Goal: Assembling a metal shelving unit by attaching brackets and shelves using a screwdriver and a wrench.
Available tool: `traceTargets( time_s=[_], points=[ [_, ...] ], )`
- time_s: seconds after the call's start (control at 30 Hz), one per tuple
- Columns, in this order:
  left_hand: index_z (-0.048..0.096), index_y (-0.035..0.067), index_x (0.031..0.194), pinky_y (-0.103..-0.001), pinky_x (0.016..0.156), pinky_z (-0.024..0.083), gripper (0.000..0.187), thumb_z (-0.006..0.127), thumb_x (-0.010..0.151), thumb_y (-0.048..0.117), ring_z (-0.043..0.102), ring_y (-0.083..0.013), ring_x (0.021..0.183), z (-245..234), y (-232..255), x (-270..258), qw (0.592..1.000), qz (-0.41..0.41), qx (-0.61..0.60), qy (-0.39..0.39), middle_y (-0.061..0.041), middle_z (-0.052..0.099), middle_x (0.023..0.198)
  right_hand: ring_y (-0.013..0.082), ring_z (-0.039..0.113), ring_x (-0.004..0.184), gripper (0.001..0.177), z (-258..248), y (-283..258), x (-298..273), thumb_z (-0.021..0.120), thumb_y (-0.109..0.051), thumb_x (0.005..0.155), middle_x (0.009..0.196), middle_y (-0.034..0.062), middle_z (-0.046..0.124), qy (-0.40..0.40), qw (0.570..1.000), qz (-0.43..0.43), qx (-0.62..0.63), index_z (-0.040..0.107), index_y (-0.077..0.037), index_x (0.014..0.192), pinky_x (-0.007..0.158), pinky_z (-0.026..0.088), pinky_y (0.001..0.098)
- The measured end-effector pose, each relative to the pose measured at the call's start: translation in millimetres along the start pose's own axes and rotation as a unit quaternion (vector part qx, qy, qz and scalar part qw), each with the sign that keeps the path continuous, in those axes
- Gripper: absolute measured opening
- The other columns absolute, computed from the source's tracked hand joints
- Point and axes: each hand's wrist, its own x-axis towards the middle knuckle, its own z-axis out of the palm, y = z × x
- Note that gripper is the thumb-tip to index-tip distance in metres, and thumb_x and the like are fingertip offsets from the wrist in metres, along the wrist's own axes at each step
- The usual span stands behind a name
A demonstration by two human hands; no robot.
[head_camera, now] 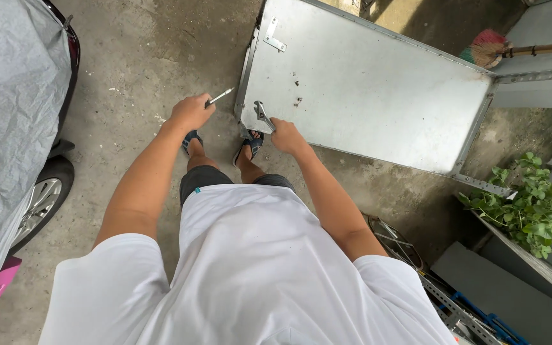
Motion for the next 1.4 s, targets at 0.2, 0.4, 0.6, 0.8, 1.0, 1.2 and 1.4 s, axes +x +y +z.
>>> traceTargets(
  time_s=[0.2, 0.4, 0.6, 0.8, 1.0, 1.2, 1.4],
  points=[
    [0.071, 0.024, 0.116, -0.047, 0.09, 0.052, 0.023, 0.066, 0.098, 0.038, 0.066, -0.0313, 0.111, 17, -21, 27, 0.991, 0.021, 0.09, -0.093, -0.006, 0.073, 0.11, 0.0314, 0.074, 0.06, 0.031, -23, -79, 6, 0.048, -0.002, 0.084, 0.073, 0.0221, 0.07, -0.138, 0.967, 0.185, 0.108, 0.068, -0.002, 0.108, 0.055, 0.06, 0.046],
    [0.071, 0.028, 0.119, -0.048, 0.093, 0.051, 0.023, 0.067, 0.098, 0.036, 0.063, -0.0292, 0.117, 11, -15, 49, 0.982, 0.041, 0.132, -0.127, -0.005, 0.07, 0.116, 0.0301, 0.073, 0.056, 0.025, -14, -94, 27, 0.051, -0.001, 0.087, 0.071, 0.0217, 0.073, -0.12, 0.968, 0.219, 0.025, 0.067, 0.002, 0.106, 0.052, 0.057, 0.0396],
    [0.069, 0.027, 0.124, -0.046, 0.093, 0.052, 0.025, 0.064, 0.1, 0.035, 0.063, -0.0275, 0.117, -10, -14, 52, 0.968, 0.081, 0.177, -0.16, -0.005, 0.068, 0.118, 0.0253, 0.072, 0.056, 0.022, -20, -106, 39, 0.051, -0.001, 0.089, 0.072, 0.018, 0.072, -0.15, 0.949, 0.273, 0.041, 0.069, 0.005, 0.101, 0.052, 0.06, 0.0373],
    [0.069, 0.028, 0.126, -0.045, 0.094, 0.052, 0.027, 0.064, 0.1, 0.034, 0.062, -0.0263, 0.118, -12, -25, 58, 0.96, 0.112, 0.197, -0.166, -0.004, 0.066, 0.119, 0.0241, 0.071, 0.056, 0.019, -34, -128, 51, 0.052, 0.001, 0.089, 0.073, 0.0167, 0.073, -0.181, 0.933, 0.31, 0.013, 0.069, 0.009, 0.091, 0.052, 0.059, 0.0366],
    [0.068, 0.028, 0.127, -0.045, 0.096, 0.05, 0.027, 0.064, 0.101, 0.032, 0.061, -0.0276, 0.117, -15, -23, 59, 0.965, 0.12, 0.162, -0.168, -0.004, 0.065, 0.121, 0.0229, 0.071, 0.055, 0.022, -31, -129, 60, 0.052, 0.001, 0.089, 0.071, 0.0166, 0.074, -0.198, 0.93, 0.309, 0.016, 0.07, 0.009, 0.078, 0.052, 0.06, 0.0358],
    [0.069, 0.025, 0.126, -0.045, 0.099, 0.049, 0.029, 0.071, 0.096, 0.026, 0.061, -0.0293, 0.118, -13, -34, 65, 0.97, 0.146, 0.109, -0.162, -0.007, 0.065, 0.118, 0.0246, 0.07, 0.051, 0.019, 2, -97, 63, 0.054, 0.003, 0.085, 0.064, 0.017, 0.07, -0.189, 0.945, 0.266, -0.011, 0.069, 0.006, 0.074, 0.051, 0.058, 0.0382],
    [0.068, 0.014, 0.119, -0.04, 0.097, 0.053, 0.039, 0.08, 0.082, 0.007, 0.063, -0.0296, 0.116, -5, -61, 76, 0.977, 0.178, -0.042, -0.107, -0.007, 0.067, 0.119, 0.0278, 0.07, 0.05, 0.019, -17, -119, 61, 0.053, 0.001, 0.083, 0.061, 0.0177, 0.07, -0.166, 0.948, 0.271, 0.004, 0.069, 0.005, 0.074, 0.05, 0.057, 0.0403]
  ],
)
